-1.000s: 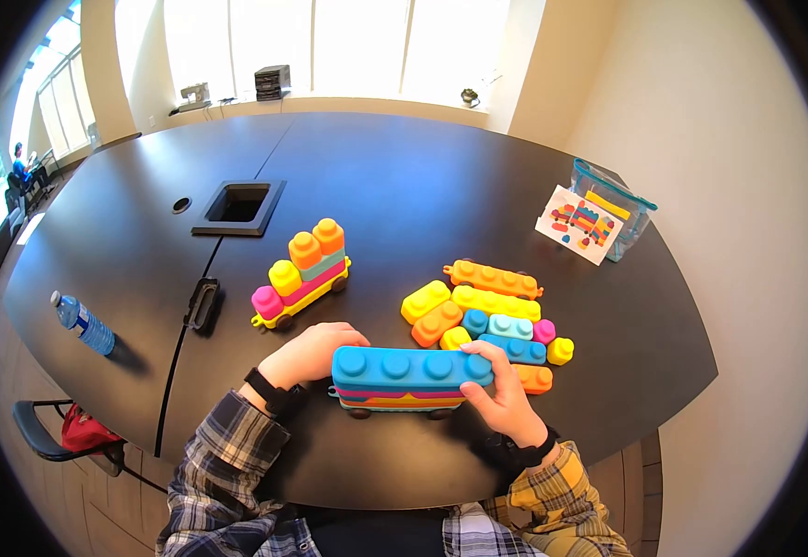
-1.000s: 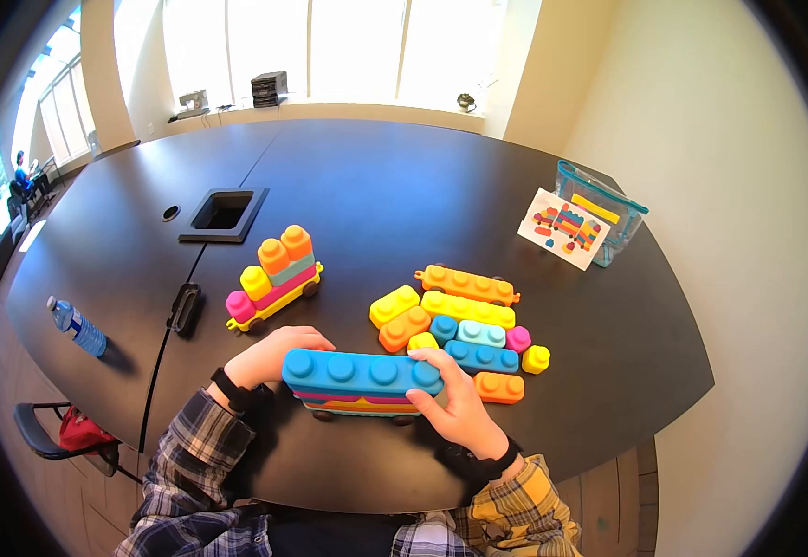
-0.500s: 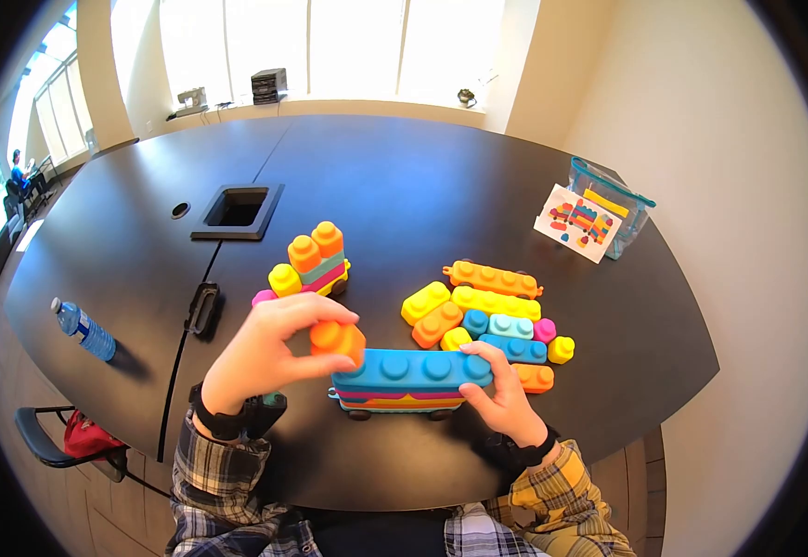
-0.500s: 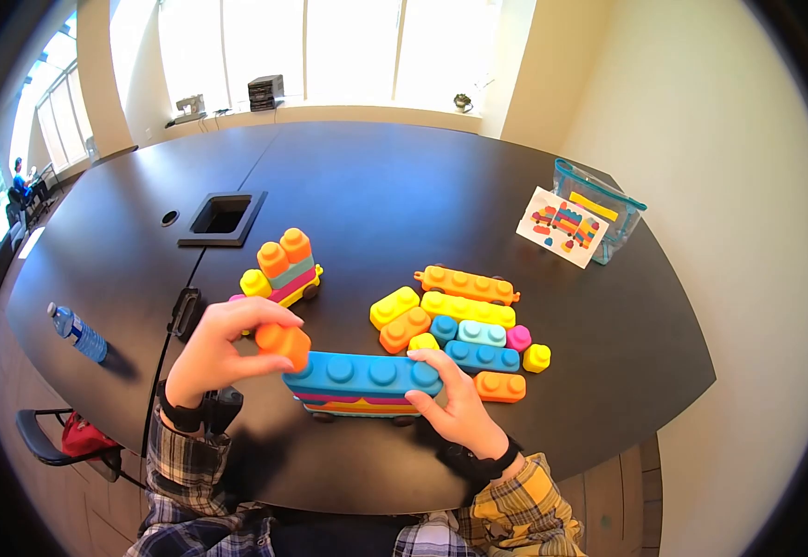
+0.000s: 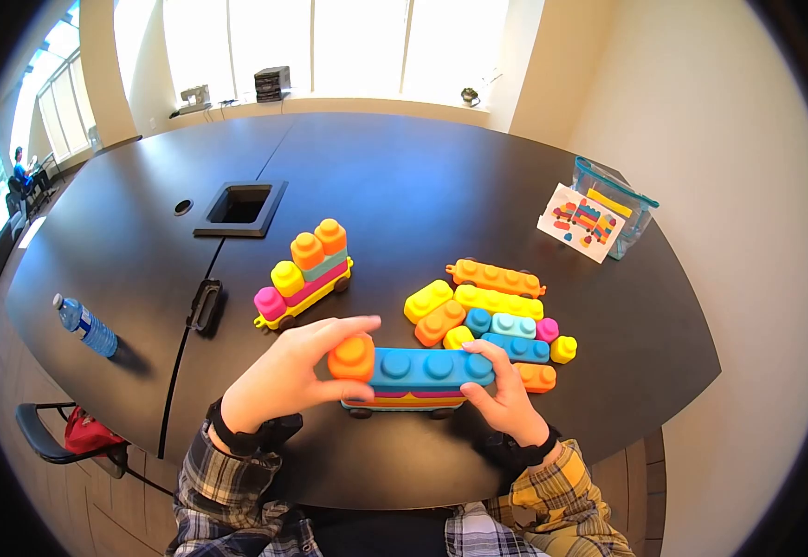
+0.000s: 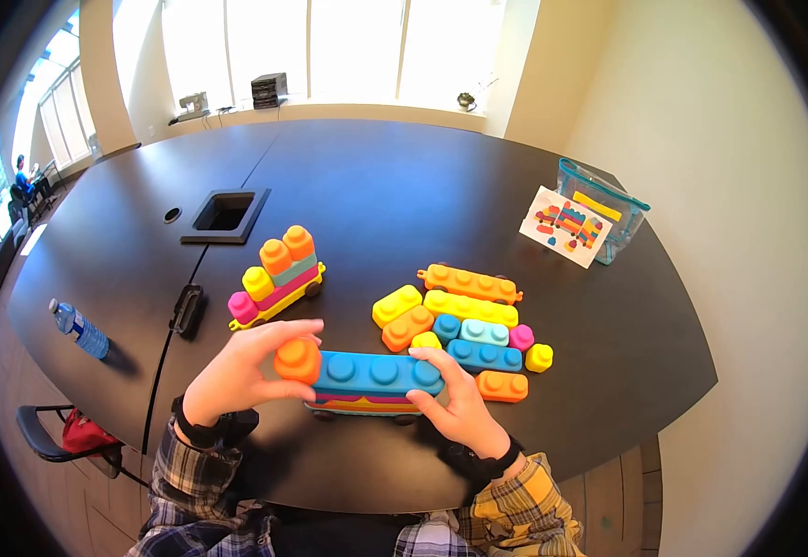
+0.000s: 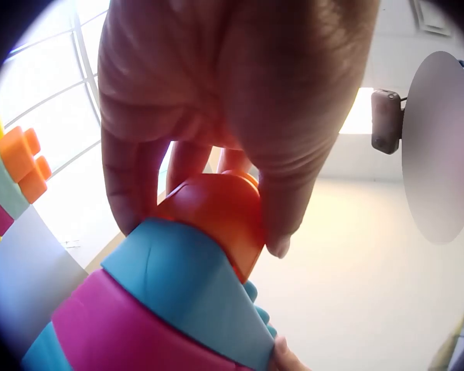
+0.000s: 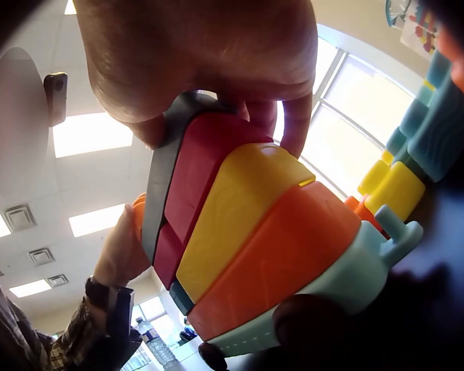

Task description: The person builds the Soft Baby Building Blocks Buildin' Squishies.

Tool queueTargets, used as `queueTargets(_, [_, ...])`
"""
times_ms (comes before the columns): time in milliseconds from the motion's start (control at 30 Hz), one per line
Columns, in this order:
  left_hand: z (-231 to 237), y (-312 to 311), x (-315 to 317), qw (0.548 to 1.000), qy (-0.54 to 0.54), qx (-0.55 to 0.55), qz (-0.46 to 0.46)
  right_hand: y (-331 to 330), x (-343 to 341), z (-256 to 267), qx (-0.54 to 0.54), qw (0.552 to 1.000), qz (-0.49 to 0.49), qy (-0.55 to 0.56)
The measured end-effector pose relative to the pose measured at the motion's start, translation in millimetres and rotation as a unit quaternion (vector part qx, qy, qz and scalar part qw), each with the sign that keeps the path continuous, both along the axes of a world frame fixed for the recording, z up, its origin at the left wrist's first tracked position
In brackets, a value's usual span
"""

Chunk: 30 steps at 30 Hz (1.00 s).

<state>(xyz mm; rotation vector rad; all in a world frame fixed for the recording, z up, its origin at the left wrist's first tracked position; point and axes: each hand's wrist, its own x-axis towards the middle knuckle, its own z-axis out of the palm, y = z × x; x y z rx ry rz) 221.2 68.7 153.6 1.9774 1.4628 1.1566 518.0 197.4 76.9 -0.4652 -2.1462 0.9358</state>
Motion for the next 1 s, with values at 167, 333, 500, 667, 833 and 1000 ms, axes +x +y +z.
queueTargets(167, [-41,-12,-12,0.995,-0.038,-0.087,0.007,17,16,24,-0.063,0.991,0.025,-0.113])
queueTargets(333, [-67,-8,-10,0.986,0.032,-0.165,-0.016,20,14,15,-0.040,0.977,0.064,-0.198])
queueTargets(500, [-37,9,-15,0.991,-0.032,-0.123,0.038,31,1,46,-0.028,0.985,0.018,-0.168])
queueTargets(667, [-18,83,-32,0.985,0.018,0.087,0.149,103,-37,66,-0.022,0.996,-0.019,-0.079])
queueTargets(833, [-38,166,-33,0.970,0.030,-0.007,0.242,187,-68,50,-0.063,0.993,-0.061,-0.083])
queueTargets(1000, [-71,203,-36,0.969,-0.009,0.005,0.246,211,-83,25,-0.097,0.989,-0.061,-0.092])
